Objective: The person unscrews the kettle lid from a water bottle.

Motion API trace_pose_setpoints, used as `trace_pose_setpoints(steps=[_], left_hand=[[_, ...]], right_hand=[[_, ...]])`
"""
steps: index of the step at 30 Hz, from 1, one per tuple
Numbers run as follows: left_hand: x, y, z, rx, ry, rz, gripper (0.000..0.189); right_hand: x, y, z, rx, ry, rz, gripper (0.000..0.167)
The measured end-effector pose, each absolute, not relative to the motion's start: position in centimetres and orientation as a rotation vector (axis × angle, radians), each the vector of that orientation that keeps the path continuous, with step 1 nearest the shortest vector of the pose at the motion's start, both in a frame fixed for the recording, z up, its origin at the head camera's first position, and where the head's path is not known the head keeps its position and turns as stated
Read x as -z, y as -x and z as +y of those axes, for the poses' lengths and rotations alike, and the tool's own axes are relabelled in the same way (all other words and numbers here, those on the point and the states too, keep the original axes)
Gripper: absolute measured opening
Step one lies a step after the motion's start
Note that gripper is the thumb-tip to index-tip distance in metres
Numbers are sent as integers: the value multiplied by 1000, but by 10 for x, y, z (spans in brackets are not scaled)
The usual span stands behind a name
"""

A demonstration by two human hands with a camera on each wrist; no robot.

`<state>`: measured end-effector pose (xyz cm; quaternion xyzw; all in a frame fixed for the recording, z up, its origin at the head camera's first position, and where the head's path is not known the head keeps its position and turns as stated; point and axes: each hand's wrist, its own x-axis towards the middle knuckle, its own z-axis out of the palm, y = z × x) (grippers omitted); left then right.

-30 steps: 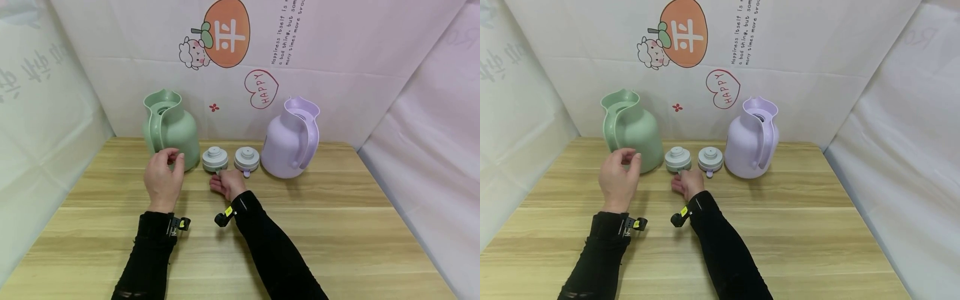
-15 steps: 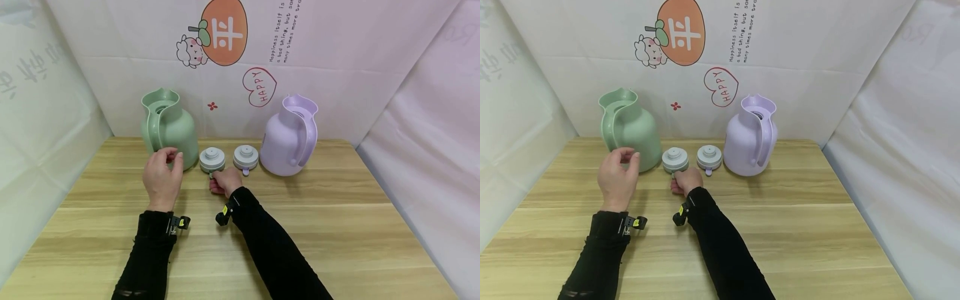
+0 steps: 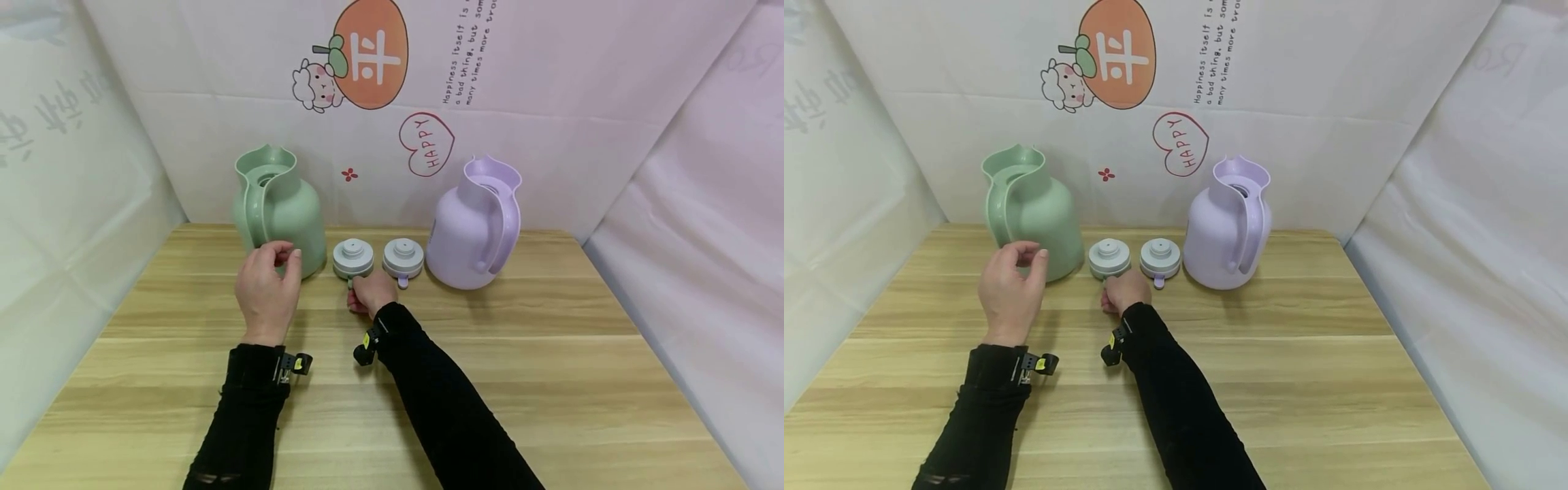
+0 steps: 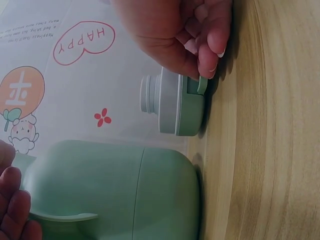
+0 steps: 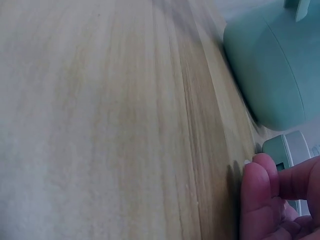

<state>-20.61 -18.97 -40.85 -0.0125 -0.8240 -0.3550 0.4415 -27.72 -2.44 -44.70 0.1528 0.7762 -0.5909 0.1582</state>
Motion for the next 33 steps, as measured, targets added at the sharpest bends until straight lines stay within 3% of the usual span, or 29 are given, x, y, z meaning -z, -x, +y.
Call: trace_pose_setpoints(steps=[15,24,33], left_hand=[[409,206,-189,882,41,-2052,22],[410,206,-188,884,42,-2072,24],[409,205,-189,803,13,-2099,24]], right_hand=[[448,285,-21,1368,-378,2424,40],[451,285,-19,1417,-372,2414,41],[440,267,-7,1169,-45,2730,45]])
